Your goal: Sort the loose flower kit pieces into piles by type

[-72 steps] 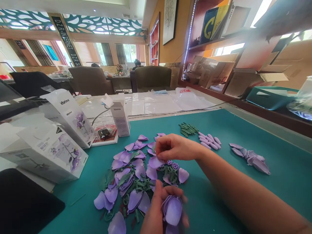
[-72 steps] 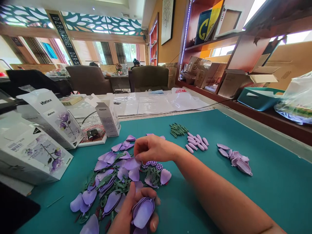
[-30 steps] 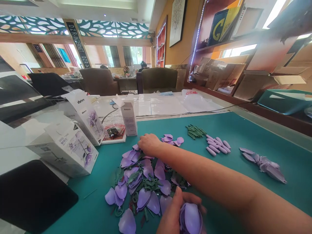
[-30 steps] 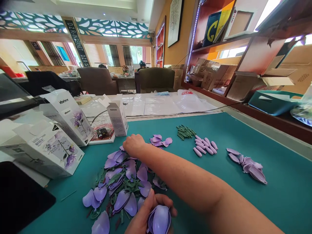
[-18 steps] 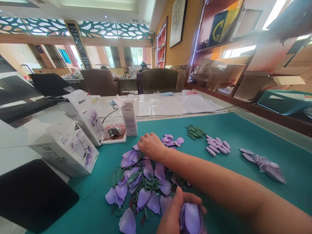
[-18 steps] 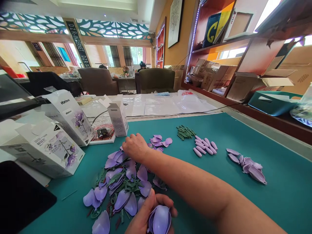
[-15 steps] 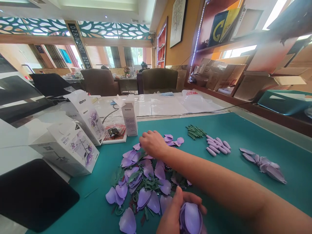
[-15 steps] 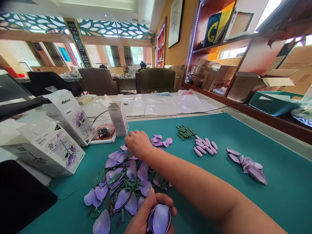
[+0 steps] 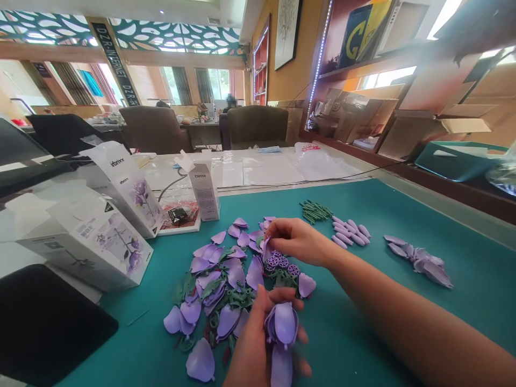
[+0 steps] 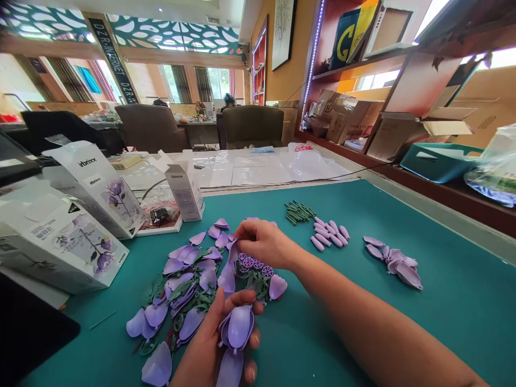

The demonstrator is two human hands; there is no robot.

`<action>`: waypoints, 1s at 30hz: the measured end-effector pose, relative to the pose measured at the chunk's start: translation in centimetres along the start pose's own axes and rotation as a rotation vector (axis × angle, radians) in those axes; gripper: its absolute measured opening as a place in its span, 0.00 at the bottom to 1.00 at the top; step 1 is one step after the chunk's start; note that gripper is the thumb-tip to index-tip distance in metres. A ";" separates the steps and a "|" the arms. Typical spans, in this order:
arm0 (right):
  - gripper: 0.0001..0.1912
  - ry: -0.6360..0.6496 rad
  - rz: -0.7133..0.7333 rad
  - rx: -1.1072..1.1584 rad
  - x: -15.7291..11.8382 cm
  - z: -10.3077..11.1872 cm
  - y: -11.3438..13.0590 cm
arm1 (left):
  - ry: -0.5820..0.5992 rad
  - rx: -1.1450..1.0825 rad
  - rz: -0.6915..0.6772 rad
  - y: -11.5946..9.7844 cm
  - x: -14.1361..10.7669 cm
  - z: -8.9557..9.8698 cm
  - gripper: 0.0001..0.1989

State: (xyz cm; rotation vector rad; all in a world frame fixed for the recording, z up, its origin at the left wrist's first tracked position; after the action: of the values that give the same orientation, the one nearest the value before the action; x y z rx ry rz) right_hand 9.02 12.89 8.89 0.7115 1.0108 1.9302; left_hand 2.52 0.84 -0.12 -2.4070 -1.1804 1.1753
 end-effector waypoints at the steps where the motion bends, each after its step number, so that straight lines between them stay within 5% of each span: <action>1: 0.04 0.048 -0.015 0.015 -0.5 0.1 0.2 | -0.035 0.004 -0.011 -0.2 0.0 0.1 0.23; 6: 0.04 0.287 -0.035 -0.054 -2.5 -0.6 2.3 | -0.129 0.005 -0.024 -0.5 -0.1 0.4 0.20; 11: 0.07 0.521 -0.003 -0.087 -3.9 -2.8 3.4 | -0.138 0.102 0.103 0.7 -0.1 1.0 0.25; 20: 0.09 0.232 0.011 -0.206 -1.8 -0.5 1.2 | 0.074 0.104 0.093 2.1 0.1 0.5 0.18; 30: 0.10 0.151 0.073 -0.447 2.7 -4.1 0.4 | 0.238 0.330 0.080 4.1 0.5 -0.4 0.25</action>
State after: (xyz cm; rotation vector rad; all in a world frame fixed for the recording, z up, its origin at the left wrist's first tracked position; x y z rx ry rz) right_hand 4.37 13.55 7.41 0.3555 0.6088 2.1967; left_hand 5.34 -1.42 -2.20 -2.2791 -0.7595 0.9805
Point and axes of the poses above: each hand's wrist, its own x-axis towards the middle knuckle, its own z-axis out of the back of the hand, y = z × x, the point moved 8 cm from there along x, towards the middle knuckle, and after that the axes turned 1 degree about z, right-handed, at the moved point
